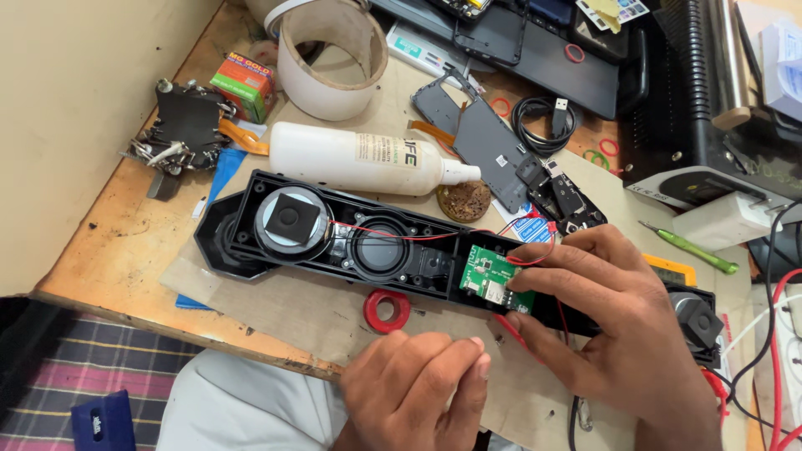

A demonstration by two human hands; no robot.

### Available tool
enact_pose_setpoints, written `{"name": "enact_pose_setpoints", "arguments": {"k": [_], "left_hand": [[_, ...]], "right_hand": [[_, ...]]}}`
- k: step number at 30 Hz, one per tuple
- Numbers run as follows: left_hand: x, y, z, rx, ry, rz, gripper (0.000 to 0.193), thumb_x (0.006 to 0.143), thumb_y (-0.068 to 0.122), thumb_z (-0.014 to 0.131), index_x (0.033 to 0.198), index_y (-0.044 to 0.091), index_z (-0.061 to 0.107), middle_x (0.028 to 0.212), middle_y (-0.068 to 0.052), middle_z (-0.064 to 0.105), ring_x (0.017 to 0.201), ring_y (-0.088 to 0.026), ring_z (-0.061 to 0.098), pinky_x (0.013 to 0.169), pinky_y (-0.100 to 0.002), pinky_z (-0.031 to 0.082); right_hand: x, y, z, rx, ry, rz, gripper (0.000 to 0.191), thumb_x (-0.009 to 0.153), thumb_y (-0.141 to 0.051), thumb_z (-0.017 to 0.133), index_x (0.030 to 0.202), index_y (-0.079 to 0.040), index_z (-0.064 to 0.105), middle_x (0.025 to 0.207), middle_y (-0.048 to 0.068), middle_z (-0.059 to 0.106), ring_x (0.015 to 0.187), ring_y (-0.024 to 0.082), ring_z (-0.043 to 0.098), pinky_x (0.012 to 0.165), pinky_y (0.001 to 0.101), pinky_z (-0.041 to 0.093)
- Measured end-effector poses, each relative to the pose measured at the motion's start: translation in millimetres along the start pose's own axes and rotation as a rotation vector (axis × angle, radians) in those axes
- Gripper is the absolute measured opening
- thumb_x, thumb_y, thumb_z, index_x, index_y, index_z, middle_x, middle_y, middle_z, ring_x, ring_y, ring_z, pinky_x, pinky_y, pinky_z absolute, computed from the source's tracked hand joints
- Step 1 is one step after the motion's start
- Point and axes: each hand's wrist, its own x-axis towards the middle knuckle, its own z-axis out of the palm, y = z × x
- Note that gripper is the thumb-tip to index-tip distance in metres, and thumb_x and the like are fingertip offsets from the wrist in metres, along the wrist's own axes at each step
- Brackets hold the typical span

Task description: The person solders and connects red and black wires to a small green circuit board, then fits the board into an opened speaker soundbar enclosure and routes the wires to the speakers. They use a soldering iron on the board and handle a multimeter on the workbench while testing the connections.

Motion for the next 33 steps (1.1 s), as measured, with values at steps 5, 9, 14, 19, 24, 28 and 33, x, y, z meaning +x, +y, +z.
{"name": "enact_pose_setpoints", "arguments": {"k": [5, 9, 14, 19, 24, 28, 33], "left_hand": [[21.0, 3.5, -5.8, 0.223, -0.117, 0.038, 0.028, 0.094, 0.025, 0.077, 0.116, 0.011, 0.07, 0.111, -0.003, 0.066, 0.096, -0.023, 0.062, 0.083, -0.037, 0.053], [43.4, -9.1, -12.2, 0.248, -0.341, 0.092, 0.044, 0.089, 0.025, 0.075, 0.128, 0.004, 0.069, 0.126, -0.008, 0.066, 0.12, -0.028, 0.059, 0.104, -0.046, 0.044], [54.0, -21.8, -8.8, 0.184, -0.436, 0.167, 0.036, 0.088, 0.023, 0.077, 0.118, 0.004, 0.069, 0.126, -0.01, 0.066, 0.126, -0.029, 0.057, 0.112, -0.049, 0.04], [53.0, -26.9, -4.1, 0.15, -0.405, 0.152, 0.033, 0.088, 0.021, 0.078, 0.115, 0.004, 0.069, 0.124, -0.009, 0.067, 0.124, -0.028, 0.059, 0.111, -0.049, 0.042], [48.2, -24.2, 4.8, 0.119, -0.357, 0.146, 0.029, 0.09, 0.018, 0.078, 0.114, 0.005, 0.069, 0.122, -0.009, 0.067, 0.123, -0.029, 0.061, 0.11, -0.047, 0.044], [57.9, -19.9, 13.1, 0.118, -0.328, 0.18, 0.029, 0.09, 0.021, 0.079, 0.113, 0.006, 0.069, 0.123, -0.008, 0.067, 0.123, -0.028, 0.061, 0.11, -0.048, 0.044], [49.3, -7.1, 16.3, 0.177, -0.208, 0.216, 0.028, 0.096, 0.02, 0.078, 0.117, 0.006, 0.067, 0.128, -0.01, 0.065, 0.127, -0.028, 0.061, 0.115, -0.049, 0.044]], "right_hand": [[-0.6, -1.4, 0.2, 0.04, 0.006, 0.003, 0.039, 0.064, -0.016, 0.085, 0.101, -0.01, 0.074, 0.112, 0.003, 0.076, 0.098, 0.026, 0.064, 0.084, 0.0378, 0.053], [-3.7, 0.3, 3.3, 0.065, 0.023, 0.032, 0.048, 0.065, -0.017, 0.086, 0.109, -0.007, 0.07, 0.108, 0.003, 0.076, 0.098, 0.026, 0.065, 0.085, 0.0384, 0.053], [-3.4, 4.1, 6.7, 0.114, 0.016, 0.051, 0.047, 0.067, -0.02, 0.087, 0.109, -0.009, 0.07, 0.102, 0.004, 0.076, 0.099, 0.026, 0.066, 0.086, 0.038, 0.053], [-2.4, 6.1, 5.0, 0.135, 0.022, 0.091, 0.047, 0.064, -0.014, 0.083, 0.11, -0.008, 0.071, 0.099, 0.008, 0.073, 0.097, 0.028, 0.066, 0.085, 0.0387, 0.052], [-5.1, 13.1, -1.9, 0.143, 0.029, 0.079, 0.049, 0.06, -0.013, 0.082, 0.108, -0.008, 0.071, 0.099, 0.009, 0.072, 0.096, 0.028, 0.065, 0.084, 0.0391, 0.052], [-3.0, 19.1, -6.3, 0.106, 0.043, 0.015, 0.046, 0.06, -0.012, 0.081, 0.104, -0.008, 0.071, 0.097, 0.007, 0.076, 0.094, 0.028, 0.066, 0.084, 0.0405, 0.051], [3.4, 31.3, -13.2, 0.074, 0.109, -0.115, 0.043, 0.067, -0.011, 0.08, 0.109, -0.008, 0.068, 0.108, 0.009, 0.073, 0.099, 0.028, 0.067, 0.088, 0.0408, 0.052]]}}
